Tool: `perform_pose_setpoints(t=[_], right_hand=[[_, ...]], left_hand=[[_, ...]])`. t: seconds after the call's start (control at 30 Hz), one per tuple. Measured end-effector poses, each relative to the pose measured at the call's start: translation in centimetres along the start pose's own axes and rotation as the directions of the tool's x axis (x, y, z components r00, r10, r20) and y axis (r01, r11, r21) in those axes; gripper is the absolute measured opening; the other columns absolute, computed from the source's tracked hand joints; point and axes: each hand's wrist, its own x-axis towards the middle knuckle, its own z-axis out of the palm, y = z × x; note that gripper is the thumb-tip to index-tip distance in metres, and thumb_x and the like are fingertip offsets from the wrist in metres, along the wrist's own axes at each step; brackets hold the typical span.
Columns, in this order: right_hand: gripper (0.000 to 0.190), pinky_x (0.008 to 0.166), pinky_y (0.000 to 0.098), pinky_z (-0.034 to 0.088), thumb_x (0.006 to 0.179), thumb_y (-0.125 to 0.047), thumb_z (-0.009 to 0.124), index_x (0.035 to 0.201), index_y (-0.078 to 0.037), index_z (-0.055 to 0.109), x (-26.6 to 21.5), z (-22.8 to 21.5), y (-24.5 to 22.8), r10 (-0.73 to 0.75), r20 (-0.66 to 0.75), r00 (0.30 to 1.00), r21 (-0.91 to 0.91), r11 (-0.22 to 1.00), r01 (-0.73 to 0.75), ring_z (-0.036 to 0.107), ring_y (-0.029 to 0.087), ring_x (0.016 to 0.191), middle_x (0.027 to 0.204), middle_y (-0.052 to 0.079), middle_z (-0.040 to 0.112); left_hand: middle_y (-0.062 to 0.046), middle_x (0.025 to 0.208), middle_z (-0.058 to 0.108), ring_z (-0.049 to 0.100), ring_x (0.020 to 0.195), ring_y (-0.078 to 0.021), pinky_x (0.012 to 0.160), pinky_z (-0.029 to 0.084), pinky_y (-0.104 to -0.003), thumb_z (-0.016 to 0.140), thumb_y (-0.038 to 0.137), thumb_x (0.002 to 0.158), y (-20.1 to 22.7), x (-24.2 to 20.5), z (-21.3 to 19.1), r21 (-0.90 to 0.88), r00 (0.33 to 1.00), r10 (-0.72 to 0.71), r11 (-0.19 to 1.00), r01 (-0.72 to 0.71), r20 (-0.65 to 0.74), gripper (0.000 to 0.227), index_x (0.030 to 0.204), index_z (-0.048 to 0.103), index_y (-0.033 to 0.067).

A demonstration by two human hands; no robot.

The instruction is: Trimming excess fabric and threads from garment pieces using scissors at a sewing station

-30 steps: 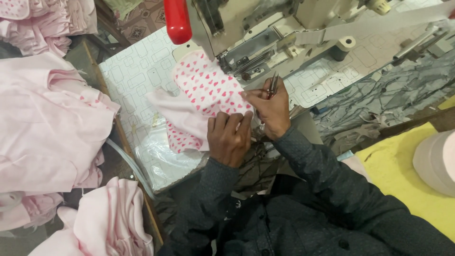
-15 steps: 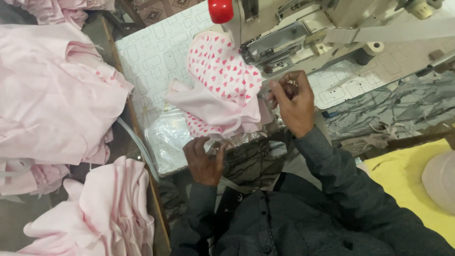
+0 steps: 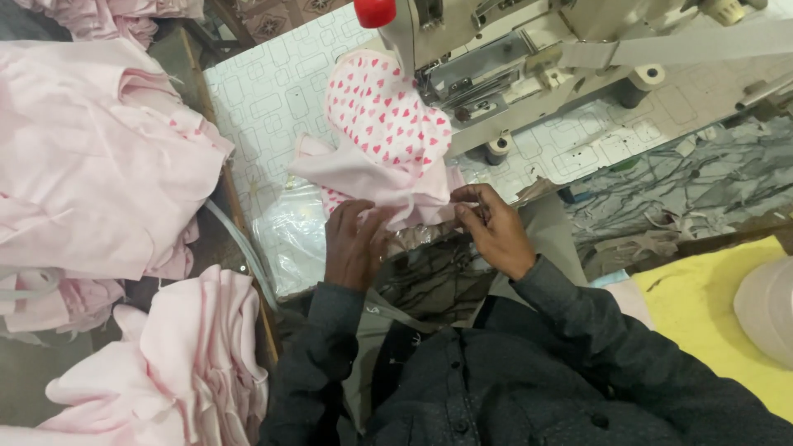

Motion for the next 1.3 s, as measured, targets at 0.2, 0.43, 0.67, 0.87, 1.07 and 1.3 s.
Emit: perform_pose_setpoints(t=[0.2,0.43,0.67,0.87,1.07,1.3], right_hand=[[0.031,0.085,0.0520,0.058,0.105,-0.011,0.057,0.134,-0.003,0.064,-0.4,-0.3,-1.3,0.073,-0.003,0.997,-0.058,0.996,-0.073,0.074,0.033,0.101,0.124,0.025,0.071],[0.030,0.069,0.0341,0.048,0.102,-0.034,0.051,0.103,-0.007,0.066,1.2,4.2,-2.2,0.355,0.270,0.895,0.085,0.917,-0.390,0.061,0.016,0.081,0.098,0.008,0.072],[0.026,0.072,0.0329,0.056,0.101,-0.027,0.056,0.110,-0.006,0.069,1.4,0.8,-1.1,0.414,0.172,0.894,0.025,0.905,-0.424,0.068,0.017,0.079,0.098,0.009,0.075],[0.024,0.074,0.0319,0.062,0.101,-0.021,0.061,0.115,-0.004,0.071,3.0,-0.2,-0.4,0.449,0.101,0.888,-0.022,0.893,-0.449,0.073,0.018,0.077,0.098,0.010,0.078],[0.036,0.051,0.0262,0.049,0.093,-0.031,0.081,0.105,0.001,0.071,4.5,0.9,-4.2,0.290,0.028,0.957,0.241,0.927,-0.288,0.059,0.016,0.071,0.079,0.009,0.062],[0.019,0.031,0.0133,0.024,0.091,-0.005,0.080,0.091,-0.003,0.061,2.8,4.0,-4.2,0.396,0.148,0.906,0.620,0.677,-0.397,0.039,0.004,0.047,0.063,-0.003,0.045]], left_hand=[[-0.005,0.104,0.072,0.066,0.115,-0.0315,0.115,0.038,-0.050,0.074,0.018,0.095,5.1,3.5,-7.5,0.000,0.996,-0.039,0.999,0.039,0.075,0.011,0.102,0.071,0.0104],[-0.004,0.061,0.060,0.059,0.052,-0.0267,0.050,0.041,-0.041,0.075,0.044,0.091,15.8,8.9,-12.4,-0.117,0.963,0.022,0.993,0.010,0.267,0.031,0.085,0.063,0.0159],[-0.004,0.056,0.047,0.044,0.038,-0.0291,0.035,0.030,-0.045,0.056,-0.006,0.077,13.0,3.4,-5.8,0.186,0.841,0.063,0.964,-0.191,0.537,0.025,0.094,0.051,0.0113],[-0.005,0.066,0.050,0.050,0.053,-0.0260,0.042,0.040,-0.041,0.059,-0.003,0.083,13.3,1.0,-4.7,0.247,0.894,0.067,0.949,-0.194,0.443,0.017,0.090,0.056,0.0127],[-0.008,0.073,0.059,0.062,0.073,-0.0310,0.054,0.053,-0.039,0.083,0.041,0.082,11.9,6.4,-4.8,-0.178,0.914,0.258,0.961,-0.210,0.314,0.035,0.076,0.067,0.0097],[-0.012,0.114,0.067,0.062,0.107,-0.0388,0.081,0.052,-0.046,0.065,0.021,0.102,0.0,17.3,-1.7,-0.090,0.893,0.325,0.945,-0.313,0.310,0.030,0.129,0.073,0.0110]])
